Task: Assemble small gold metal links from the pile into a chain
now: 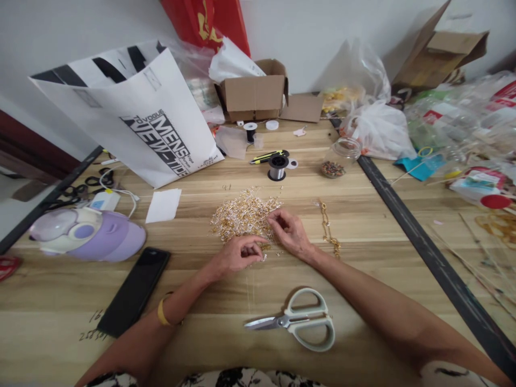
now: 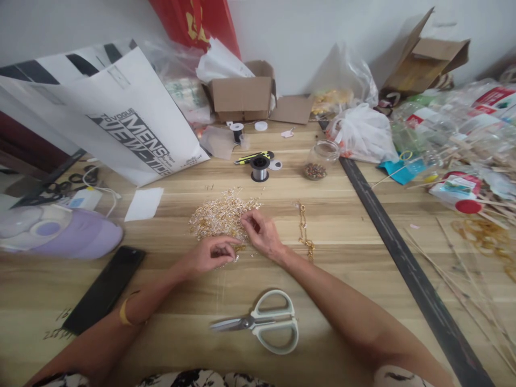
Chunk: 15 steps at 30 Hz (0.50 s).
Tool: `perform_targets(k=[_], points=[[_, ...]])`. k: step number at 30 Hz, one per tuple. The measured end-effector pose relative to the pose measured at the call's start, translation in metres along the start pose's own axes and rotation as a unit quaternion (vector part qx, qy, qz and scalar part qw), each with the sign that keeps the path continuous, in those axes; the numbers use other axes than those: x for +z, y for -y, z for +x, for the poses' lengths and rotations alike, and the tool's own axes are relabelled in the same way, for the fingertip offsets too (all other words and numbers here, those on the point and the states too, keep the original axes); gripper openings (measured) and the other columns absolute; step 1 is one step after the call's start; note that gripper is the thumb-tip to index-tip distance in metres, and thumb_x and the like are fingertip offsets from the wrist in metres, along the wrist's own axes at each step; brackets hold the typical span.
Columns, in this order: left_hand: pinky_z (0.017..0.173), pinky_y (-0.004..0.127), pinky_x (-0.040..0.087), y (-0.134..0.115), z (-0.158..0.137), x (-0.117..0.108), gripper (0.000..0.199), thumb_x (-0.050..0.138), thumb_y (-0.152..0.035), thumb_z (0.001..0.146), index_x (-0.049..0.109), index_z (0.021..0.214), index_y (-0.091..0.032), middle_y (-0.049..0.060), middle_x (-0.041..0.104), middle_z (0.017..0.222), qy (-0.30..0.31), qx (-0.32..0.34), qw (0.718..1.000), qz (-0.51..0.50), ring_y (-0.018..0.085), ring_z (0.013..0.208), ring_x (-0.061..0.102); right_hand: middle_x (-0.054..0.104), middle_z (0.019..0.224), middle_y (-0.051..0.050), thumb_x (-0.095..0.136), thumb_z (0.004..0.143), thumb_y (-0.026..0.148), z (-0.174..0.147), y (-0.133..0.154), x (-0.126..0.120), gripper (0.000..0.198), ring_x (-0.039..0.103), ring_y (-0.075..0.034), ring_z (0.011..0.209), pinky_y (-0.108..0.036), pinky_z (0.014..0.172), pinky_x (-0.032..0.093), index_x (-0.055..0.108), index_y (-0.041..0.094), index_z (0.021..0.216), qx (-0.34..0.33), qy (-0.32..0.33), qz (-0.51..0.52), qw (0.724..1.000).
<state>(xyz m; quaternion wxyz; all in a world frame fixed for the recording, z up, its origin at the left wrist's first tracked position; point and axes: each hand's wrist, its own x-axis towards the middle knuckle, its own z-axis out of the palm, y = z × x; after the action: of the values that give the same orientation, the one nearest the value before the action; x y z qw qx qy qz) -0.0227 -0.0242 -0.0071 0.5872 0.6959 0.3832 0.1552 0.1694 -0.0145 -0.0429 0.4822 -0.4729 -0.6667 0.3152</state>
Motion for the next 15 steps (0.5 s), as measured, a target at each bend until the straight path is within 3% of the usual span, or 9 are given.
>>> perform_targets(k=[15], points=[[0.062,0.021,0.044,0.0024,0.0013,0.0000,0.040,0.060,-0.015,0.074,0.059,0.113,-0.009,0.008,0.070,0.082,0.019,0.000,0.999,0.025,0.011,0.067,0.060,0.052,0.063,0.001,0.051,0.087,0.030,-0.0003,0.0003,0.0002,0.014,0.045,-0.012,0.055,-0.024,0.050,0.036,0.056,0.018,0.082,0.000,-0.008,0.012,1.000]])
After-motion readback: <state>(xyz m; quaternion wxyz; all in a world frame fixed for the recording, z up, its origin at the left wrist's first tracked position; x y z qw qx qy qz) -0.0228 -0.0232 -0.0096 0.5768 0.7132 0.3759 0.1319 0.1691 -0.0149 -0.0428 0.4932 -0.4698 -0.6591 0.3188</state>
